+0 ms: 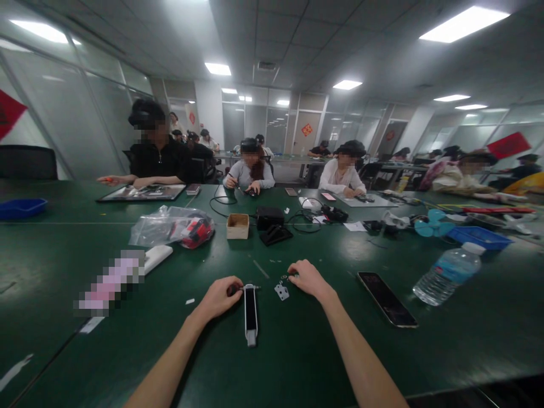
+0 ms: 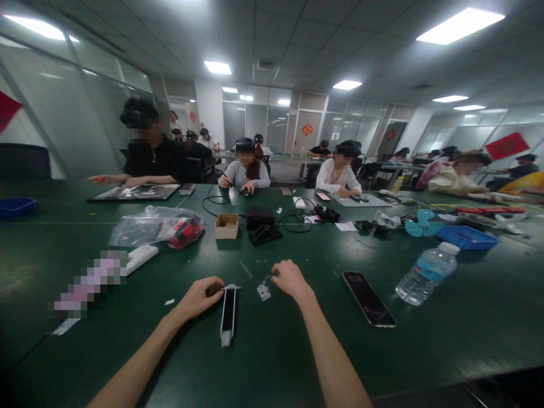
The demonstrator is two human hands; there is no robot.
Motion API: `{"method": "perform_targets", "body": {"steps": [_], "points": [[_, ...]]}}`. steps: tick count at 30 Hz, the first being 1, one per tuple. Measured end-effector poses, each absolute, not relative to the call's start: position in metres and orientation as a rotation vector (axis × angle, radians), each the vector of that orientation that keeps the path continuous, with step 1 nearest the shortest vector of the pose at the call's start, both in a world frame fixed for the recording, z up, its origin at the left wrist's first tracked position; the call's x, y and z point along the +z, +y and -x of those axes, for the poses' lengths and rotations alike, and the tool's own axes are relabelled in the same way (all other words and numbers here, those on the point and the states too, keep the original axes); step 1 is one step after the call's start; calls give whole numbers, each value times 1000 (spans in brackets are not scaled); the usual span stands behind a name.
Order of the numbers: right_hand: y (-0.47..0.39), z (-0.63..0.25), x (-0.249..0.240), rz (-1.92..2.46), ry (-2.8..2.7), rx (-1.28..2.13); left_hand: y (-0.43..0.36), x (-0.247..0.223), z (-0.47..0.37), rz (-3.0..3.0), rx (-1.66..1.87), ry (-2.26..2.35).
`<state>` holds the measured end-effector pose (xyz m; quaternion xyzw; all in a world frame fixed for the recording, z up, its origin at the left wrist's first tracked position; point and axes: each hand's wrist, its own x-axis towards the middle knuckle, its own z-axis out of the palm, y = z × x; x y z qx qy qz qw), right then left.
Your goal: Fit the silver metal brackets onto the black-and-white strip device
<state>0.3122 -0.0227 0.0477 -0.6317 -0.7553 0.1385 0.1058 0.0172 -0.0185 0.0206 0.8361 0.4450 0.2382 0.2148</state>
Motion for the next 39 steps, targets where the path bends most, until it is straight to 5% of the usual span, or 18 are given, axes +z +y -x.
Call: {"method": "perform_targets", "body": {"steps": [39], "points": [[-21, -291, 25, 1725, -2290, 249, -17, 15, -17, -2240, 692, 1227]]}}
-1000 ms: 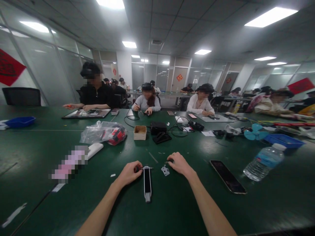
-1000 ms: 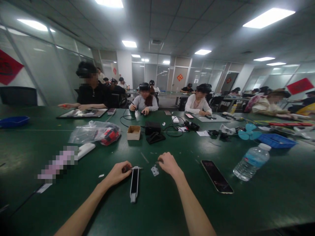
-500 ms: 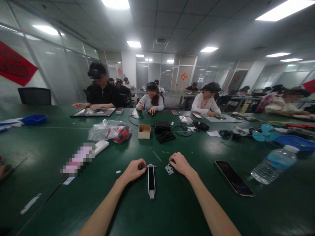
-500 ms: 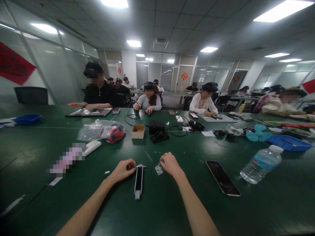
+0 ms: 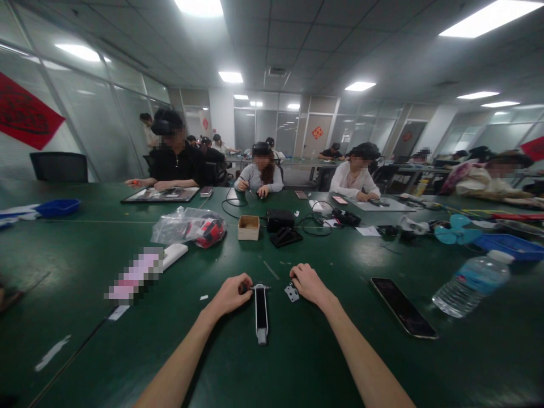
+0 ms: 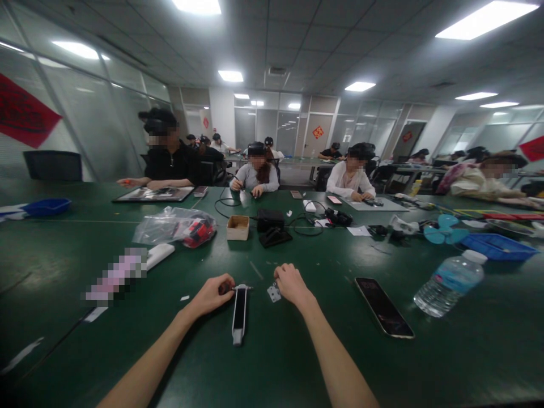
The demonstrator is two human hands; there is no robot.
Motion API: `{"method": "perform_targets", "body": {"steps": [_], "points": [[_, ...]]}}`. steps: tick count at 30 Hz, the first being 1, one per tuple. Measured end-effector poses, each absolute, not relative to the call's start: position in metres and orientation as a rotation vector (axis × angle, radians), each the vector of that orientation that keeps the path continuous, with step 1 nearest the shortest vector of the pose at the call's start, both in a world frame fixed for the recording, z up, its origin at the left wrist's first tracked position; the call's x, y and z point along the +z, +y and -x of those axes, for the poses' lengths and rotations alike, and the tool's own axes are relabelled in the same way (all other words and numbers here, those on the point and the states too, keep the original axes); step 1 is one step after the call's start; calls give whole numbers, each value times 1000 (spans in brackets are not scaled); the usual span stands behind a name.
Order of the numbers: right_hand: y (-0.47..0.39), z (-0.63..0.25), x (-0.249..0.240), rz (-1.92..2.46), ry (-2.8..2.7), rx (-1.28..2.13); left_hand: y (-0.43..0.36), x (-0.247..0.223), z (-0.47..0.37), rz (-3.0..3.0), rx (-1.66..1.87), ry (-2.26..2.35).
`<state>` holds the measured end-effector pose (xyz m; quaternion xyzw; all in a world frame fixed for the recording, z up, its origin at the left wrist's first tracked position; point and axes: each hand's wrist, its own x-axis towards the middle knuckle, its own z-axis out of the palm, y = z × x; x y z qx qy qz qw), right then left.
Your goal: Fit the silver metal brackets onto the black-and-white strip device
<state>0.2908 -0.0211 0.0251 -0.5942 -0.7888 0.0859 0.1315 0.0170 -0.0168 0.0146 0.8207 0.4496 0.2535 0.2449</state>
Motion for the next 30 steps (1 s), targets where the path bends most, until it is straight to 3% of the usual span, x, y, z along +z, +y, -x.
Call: {"method": "perform_targets", "body": {"steps": [18, 30], "points": [[-20, -289, 30, 1828, -2271, 270, -18, 15, -17, -2256, 681, 1239], [-38, -237, 27, 1363, -2111, 320, -17, 14, -18, -2277, 699, 1219]]}}
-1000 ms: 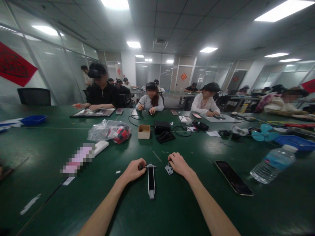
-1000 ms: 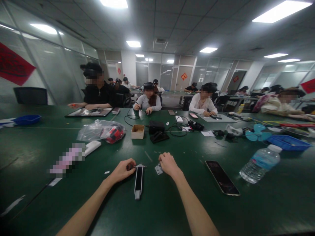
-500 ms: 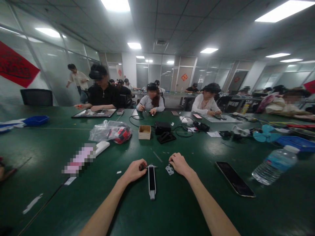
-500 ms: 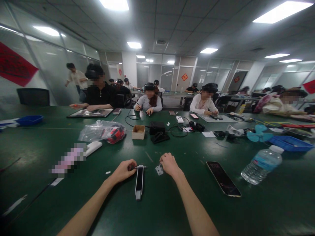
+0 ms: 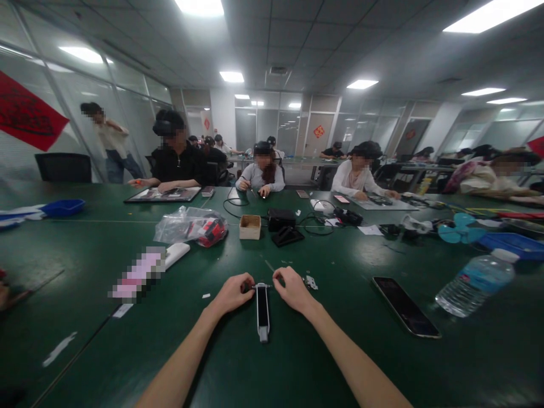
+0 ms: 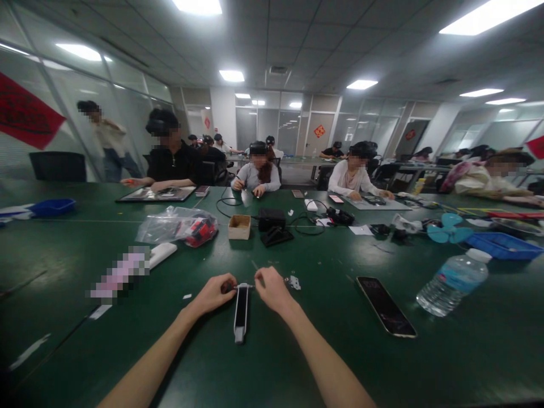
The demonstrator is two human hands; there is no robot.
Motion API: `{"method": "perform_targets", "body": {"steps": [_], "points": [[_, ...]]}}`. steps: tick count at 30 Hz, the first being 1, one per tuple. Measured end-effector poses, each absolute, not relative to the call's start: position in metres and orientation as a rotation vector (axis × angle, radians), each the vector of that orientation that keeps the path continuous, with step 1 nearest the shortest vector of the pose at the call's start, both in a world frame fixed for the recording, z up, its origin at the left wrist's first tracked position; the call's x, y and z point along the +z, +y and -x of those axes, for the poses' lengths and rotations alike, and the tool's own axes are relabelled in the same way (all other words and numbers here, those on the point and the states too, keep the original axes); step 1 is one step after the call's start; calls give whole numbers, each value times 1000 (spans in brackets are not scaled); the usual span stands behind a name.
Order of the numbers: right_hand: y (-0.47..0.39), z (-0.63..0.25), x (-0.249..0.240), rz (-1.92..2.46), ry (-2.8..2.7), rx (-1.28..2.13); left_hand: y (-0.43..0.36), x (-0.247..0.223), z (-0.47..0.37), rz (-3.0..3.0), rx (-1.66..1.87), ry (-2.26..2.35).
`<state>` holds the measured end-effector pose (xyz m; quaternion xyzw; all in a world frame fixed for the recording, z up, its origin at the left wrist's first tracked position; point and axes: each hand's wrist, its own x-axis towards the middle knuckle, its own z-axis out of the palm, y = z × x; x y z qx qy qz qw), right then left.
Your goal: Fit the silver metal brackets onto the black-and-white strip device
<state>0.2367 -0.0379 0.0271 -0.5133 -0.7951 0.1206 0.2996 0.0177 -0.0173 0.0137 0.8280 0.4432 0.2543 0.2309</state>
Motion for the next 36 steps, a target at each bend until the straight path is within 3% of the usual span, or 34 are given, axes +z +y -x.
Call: {"method": "perform_targets", "body": {"steps": [36], "points": [[-43, -237, 30, 1323, -2259, 388, -17, 13, -17, -2276, 677, 1240]]}}
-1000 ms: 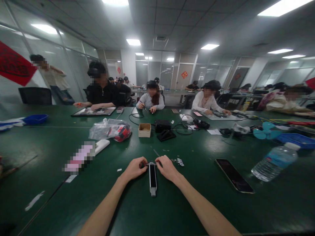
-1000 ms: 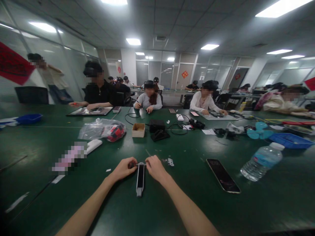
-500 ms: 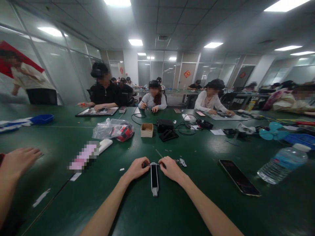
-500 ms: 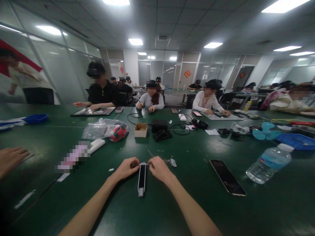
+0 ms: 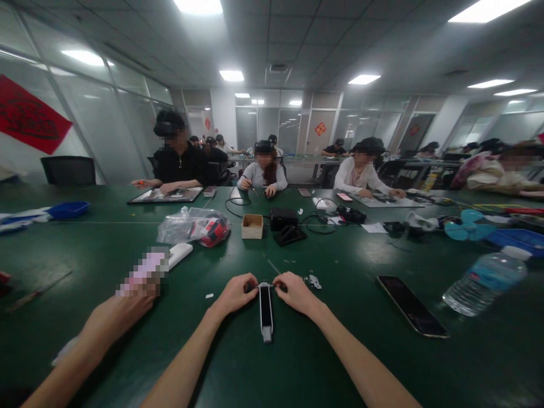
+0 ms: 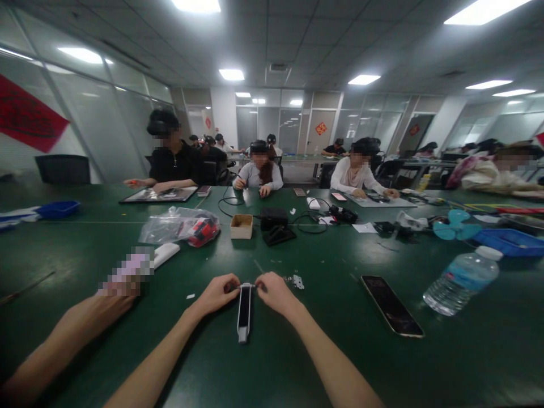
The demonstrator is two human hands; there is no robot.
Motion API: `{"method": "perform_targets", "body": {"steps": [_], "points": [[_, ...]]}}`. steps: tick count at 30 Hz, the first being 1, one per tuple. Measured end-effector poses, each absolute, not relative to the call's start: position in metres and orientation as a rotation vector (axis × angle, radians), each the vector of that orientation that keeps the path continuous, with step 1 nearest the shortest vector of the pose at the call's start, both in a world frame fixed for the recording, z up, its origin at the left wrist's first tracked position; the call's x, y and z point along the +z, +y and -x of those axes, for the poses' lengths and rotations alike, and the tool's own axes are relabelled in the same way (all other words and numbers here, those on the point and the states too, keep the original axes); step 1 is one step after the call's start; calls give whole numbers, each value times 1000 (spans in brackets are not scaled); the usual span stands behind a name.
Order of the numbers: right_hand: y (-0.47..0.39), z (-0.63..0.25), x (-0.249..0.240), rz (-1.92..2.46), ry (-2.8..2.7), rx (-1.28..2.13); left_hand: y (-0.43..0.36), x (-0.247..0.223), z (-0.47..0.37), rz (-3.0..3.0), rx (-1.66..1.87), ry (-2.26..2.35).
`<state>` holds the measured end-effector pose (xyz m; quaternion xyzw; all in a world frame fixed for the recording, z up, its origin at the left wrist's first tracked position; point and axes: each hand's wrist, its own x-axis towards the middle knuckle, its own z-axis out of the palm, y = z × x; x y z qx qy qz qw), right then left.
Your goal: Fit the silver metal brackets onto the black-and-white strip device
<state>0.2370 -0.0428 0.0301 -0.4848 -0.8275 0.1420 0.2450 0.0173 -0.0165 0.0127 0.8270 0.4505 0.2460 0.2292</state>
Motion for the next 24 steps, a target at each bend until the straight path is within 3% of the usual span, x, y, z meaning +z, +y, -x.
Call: {"method": "perform_targets", "body": {"steps": [20, 24], "points": [[-44, -237, 31, 1308, -2245, 414, -21, 22, -26, -2212, 723, 1242], [-44, -237, 29, 1309, -2240, 408, -39, 42, 37, -2235, 745, 1309]]}}
